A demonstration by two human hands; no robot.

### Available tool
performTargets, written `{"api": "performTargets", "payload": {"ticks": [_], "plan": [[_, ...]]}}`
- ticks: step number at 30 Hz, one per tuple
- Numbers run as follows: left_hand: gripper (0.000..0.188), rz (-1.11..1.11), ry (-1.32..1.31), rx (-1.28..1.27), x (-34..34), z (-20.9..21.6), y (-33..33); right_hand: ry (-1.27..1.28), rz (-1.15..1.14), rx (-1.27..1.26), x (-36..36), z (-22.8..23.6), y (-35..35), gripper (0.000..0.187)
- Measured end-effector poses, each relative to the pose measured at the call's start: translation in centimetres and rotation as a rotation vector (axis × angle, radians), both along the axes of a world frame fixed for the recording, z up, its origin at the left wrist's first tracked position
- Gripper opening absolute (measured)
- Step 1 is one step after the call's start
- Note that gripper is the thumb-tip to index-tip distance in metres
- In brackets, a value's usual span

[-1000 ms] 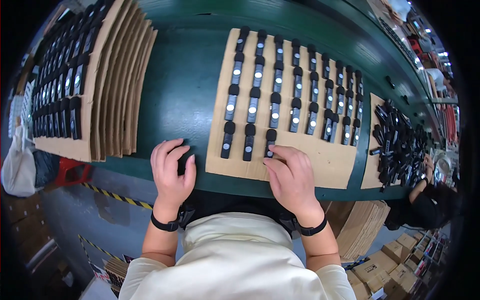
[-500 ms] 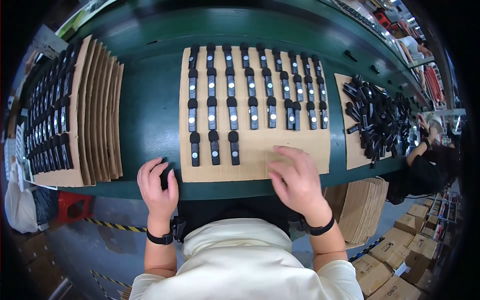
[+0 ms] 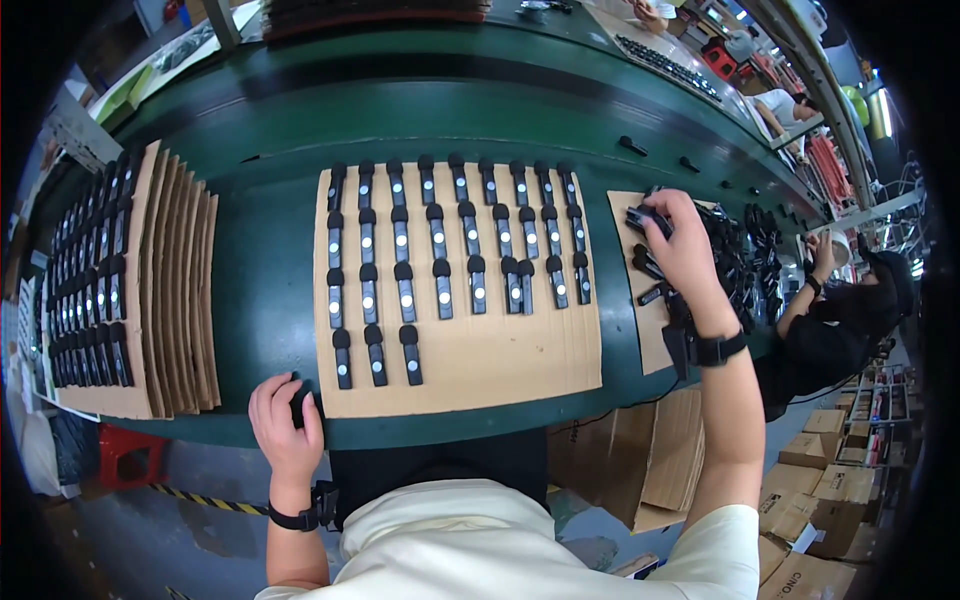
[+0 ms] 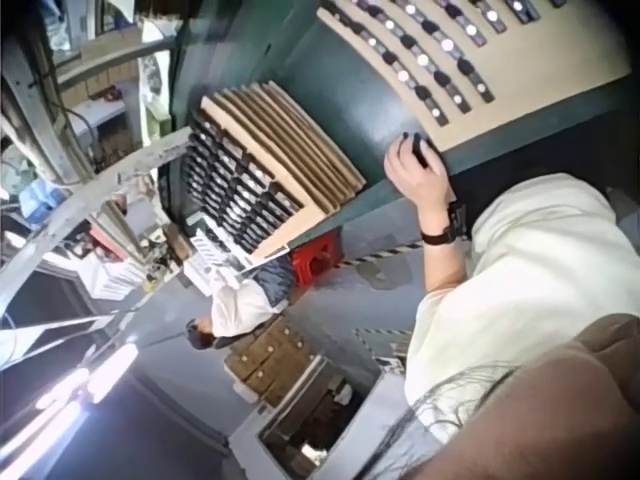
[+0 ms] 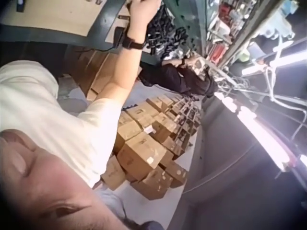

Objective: The person picks up a microphone from a cardboard sheet, attaches a foam windscreen to it, and then places the assembled unit onto a conveyor belt before repeating the process.

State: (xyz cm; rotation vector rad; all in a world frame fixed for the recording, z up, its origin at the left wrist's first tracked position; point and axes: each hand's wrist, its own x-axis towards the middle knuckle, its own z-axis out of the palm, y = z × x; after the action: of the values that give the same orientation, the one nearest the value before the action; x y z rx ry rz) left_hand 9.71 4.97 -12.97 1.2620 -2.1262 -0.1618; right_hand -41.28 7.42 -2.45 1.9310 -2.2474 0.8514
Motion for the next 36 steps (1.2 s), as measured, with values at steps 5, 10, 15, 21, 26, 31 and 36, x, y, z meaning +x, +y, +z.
{"api": "performTargets", "payload": {"ticks": [5, 10, 15, 21, 26, 31, 36], "plan": [[0.020, 0.009, -0.020, 0.022, -0.2, -0.1, -0.2, 0.158, -0.233, 0.247, -8.1, -1.2, -6.2, 0.031], [0.023, 0.028, -0.053, 0.074, -0.3, 0.0, -0.3, 0.320, -0.369, 0.429, -12.8, -3.3, -11.7, 0.037], [0.022, 0.032, -0.085, 0.115, -0.3, 0.5, -0.4, 0.345, -0.396, 0.537, -14.4, -3.9, -15.1, 0.036], [0.023, 0.033, -0.128, 0.144, -0.3, 0.4, -0.5, 0.440, -0.340, 0.649, -14.1, -4.2, -16.2, 0.037], [0.024, 0.017, -0.095, 0.093, -0.9, 0.3, -0.8, 0.260, -0.278, 0.480, -12.2, -2.1, -14.5, 0.027], [0.026, 0.008, 0.058, 0.026, 0.1, -0.5, -0.1, -0.078, -0.004, 0.174, -2.1, 1.7, -9.2, 0.023], [0.030, -0.132, 0.498, 0.035, -2.1, 3.2, 1.3, -0.324, 0.369, 0.086, 9.8, 4.3, -0.5, 0.024]]}}
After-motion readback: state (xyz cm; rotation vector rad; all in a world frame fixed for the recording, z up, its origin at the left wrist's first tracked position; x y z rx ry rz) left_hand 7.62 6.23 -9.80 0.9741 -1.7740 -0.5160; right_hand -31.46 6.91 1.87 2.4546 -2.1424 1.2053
